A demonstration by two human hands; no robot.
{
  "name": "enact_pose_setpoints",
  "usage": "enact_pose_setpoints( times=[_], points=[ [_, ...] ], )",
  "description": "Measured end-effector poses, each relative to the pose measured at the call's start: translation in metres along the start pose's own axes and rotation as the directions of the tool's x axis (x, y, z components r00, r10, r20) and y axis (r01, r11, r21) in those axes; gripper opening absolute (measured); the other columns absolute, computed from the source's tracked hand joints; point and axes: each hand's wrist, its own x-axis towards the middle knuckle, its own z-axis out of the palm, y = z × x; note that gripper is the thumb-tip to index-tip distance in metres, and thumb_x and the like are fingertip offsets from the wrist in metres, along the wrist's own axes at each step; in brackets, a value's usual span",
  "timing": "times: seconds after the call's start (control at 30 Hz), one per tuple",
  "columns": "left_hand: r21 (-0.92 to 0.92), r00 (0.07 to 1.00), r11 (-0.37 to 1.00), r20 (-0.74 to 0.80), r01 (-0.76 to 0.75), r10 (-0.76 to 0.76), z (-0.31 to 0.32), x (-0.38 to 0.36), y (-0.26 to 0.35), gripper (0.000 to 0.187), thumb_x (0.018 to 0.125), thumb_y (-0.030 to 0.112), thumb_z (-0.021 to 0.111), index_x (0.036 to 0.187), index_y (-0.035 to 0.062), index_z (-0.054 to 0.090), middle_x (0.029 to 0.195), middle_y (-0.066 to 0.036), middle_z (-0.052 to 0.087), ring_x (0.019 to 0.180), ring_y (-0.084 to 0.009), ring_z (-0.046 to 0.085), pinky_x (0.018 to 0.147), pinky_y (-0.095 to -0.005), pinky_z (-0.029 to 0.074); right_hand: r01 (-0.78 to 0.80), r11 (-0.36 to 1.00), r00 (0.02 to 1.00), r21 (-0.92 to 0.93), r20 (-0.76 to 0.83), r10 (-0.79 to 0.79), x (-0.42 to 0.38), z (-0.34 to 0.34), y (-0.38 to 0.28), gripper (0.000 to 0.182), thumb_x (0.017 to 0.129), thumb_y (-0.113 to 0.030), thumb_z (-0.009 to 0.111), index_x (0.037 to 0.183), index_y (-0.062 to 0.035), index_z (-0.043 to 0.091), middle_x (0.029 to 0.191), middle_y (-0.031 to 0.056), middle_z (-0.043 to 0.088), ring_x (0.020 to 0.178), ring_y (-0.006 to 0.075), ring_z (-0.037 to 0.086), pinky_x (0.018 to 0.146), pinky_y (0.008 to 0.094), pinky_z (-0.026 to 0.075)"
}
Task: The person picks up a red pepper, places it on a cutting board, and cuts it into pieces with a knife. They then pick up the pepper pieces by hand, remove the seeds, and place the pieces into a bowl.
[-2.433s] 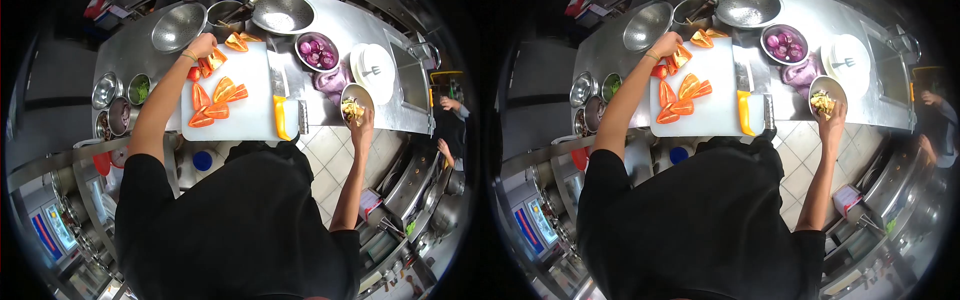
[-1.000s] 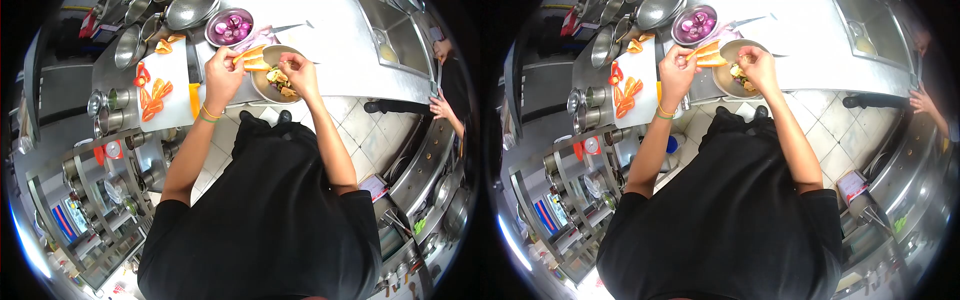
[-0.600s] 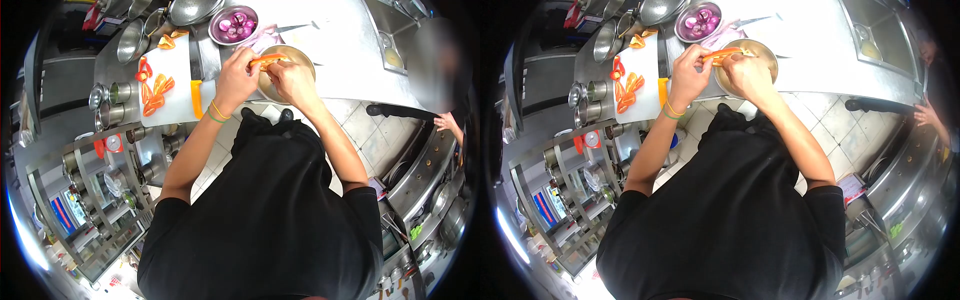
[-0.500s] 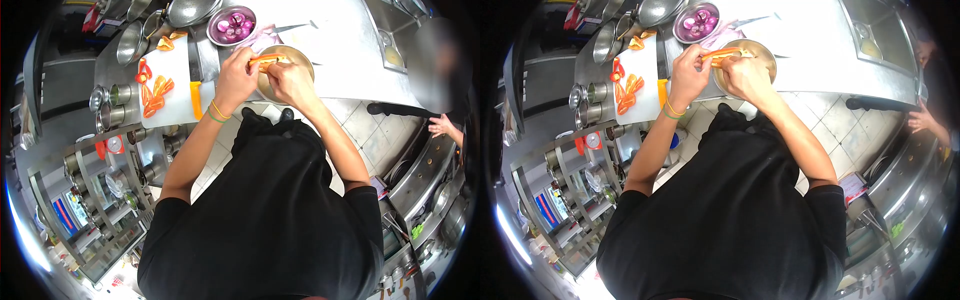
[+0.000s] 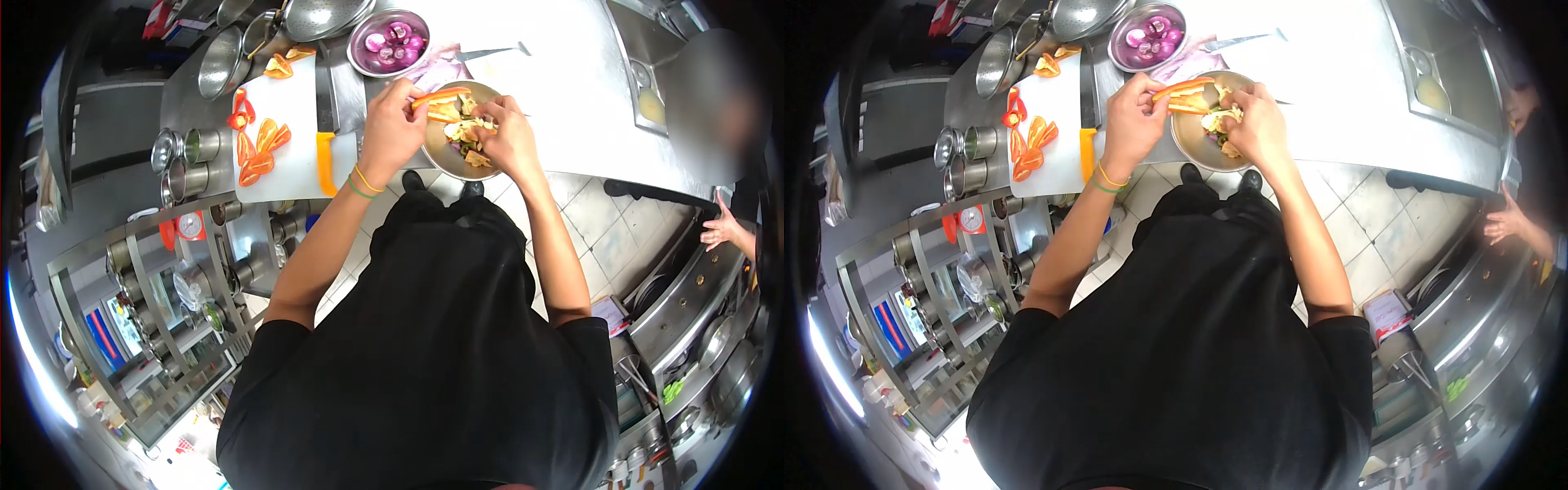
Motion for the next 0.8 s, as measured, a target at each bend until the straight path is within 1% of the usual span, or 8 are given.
enact_pose_setpoints(
  times=[0.17, 0.27, 0.37, 0.5, 0.57, 0.67, 0.73, 0.8],
  points=[
    [-0.001, 0.994, 0.995, -0.04, -0.099, 0.099, -0.002, -0.006, -0.001, 0.012, 0.08, -0.007, 0.06, 0.09, -0.001, 0.056, 0.084, -0.01, 0.058, 0.071, -0.0186, 0.064, 0.06, -0.0281, 0.052, -0.24, 0.705, 0.967, 0.668, 0.229, 0.112, 0.013, 0.005, -0.009, 0.015, 0.081, -0.005, 0.06, 0.09, 0.0055, 0.067, 0.122, 0.0105, 0.055, 0.101, 0.018, 0.06, 0.088, 0.0318, 0.047],
    [0.0, 0.981, 0.985, -0.087, -0.175, 0.175, -0.011, -0.007, 0.0, 0.012, 0.074, -0.006, 0.06, 0.082, -0.0013, 0.053, 0.08, -0.015, 0.055, 0.065, -0.0297, 0.059, 0.057, -0.0365, 0.047, -0.217, 0.877, 0.935, 0.429, 0.349, 0.06, 0.013, 0.02, -0.004, 0.044, 0.074, -0.006, 0.062, 0.118, -0.0012, 0.062, 0.137, 0.0156, 0.048, 0.119, 0.0276, 0.052, 0.1, 0.0338, 0.04],
    [0.013, 0.98, 0.992, -0.152, -0.128, 0.129, -0.042, -0.009, -0.029, 0.011, 0.074, -0.005, 0.061, 0.081, -0.0017, 0.053, 0.081, -0.016, 0.056, 0.065, -0.031, 0.059, 0.057, -0.0366, 0.047, -0.045, 0.977, 0.984, 0.21, 0.177, 0.007, 0.012, 0.041, 0.012, 0.034, 0.076, -0.007, 0.062, 0.11, -0.0026, 0.065, 0.122, 0.0165, 0.057, 0.106, 0.0274, 0.058, 0.093, 0.0348, 0.044],
    [-0.032, 0.959, 0.999, -0.281, 0.036, -0.043, -0.113, -0.022, -0.102, 0.012, 0.076, -0.003, 0.064, 0.081, -0.001, 0.054, 0.074, -0.01, 0.056, 0.064, -0.0171, 0.06, 0.055, -0.0314, 0.048, -0.175, 0.977, 0.973, 0.118, 0.17, 0.154, 0.025, 0.058, -0.026, 0.025, 0.08, -0.009, 0.063, 0.104, -0.0035, 0.066, 0.094, 0.0103, 0.066, 0.084, 0.0225, 0.064, 0.077, 0.0341, 0.05],
    [-0.037, 0.899, 0.988, -0.412, 0.147, -0.149, -0.155, -0.031, -0.144, 0.013, 0.071, -0.004, 0.065, 0.077, -0.0001, 0.054, 0.074, -0.012, 0.056, 0.063, -0.0226, 0.058, 0.057, -0.0336, 0.047, -0.084, 0.987, 0.987, 0.135, 0.15, 0.064, 0.037, 0.08, -0.07, 0.024, 0.08, -0.009, 0.064, 0.104, -0.0039, 0.067, 0.087, 0.0105, 0.067, 0.079, 0.0211, 0.065, 0.073, 0.0328, 0.05],
    [-0.214, 0.813, 0.936, -0.467, 0.279, -0.349, -0.211, -0.05, -0.219, 0.013, 0.075, -0.001, 0.068, 0.08, -0.0003, 0.057, 0.069, -0.009, 0.058, 0.06, -0.014, 0.057, 0.056, -0.0295, 0.047, 0.093, 0.995, 0.972, 0.026, 0.215, -0.096, 0.067, 0.132, -0.123, 0.021, 0.084, -0.009, 0.061, 0.102, -0.0016, 0.066, 0.078, 0.0092, 0.068, 0.07, 0.0158, 0.065, 0.065, 0.0285, 0.05],
    [-0.449, 0.735, 0.808, -0.384, 0.381, -0.559, -0.241, -0.06, -0.223, 0.01, 0.081, 0.0, 0.065, 0.089, -0.0023, 0.06, 0.073, -0.008, 0.061, 0.063, -0.011, 0.058, 0.056, -0.0252, 0.048, 0.152, 0.987, 0.955, -0.054, 0.267, -0.133, 0.095, 0.17, -0.169, 0.02, 0.08, -0.017, 0.067, 0.096, -0.0062, 0.069, 0.065, 0.0131, 0.063, 0.057, 0.0248, 0.061, 0.058, 0.0352, 0.048],
    [-0.471, 0.741, 0.821, -0.415, 0.321, -0.528, -0.254, -0.077, -0.235, 0.012, 0.083, 0.0, 0.064, 0.093, -0.0024, 0.06, 0.076, -0.007, 0.062, 0.064, -0.011, 0.059, 0.055, -0.0246, 0.048, 0.309, 0.931, 0.935, -0.194, 0.24, -0.26, 0.129, 0.218, -0.193, 0.019, 0.08, -0.025, 0.067, 0.091, -0.0105, 0.072, 0.066, 0.0156, 0.065, 0.062, 0.0312, 0.065, 0.06, 0.0397, 0.051]
  ],
)
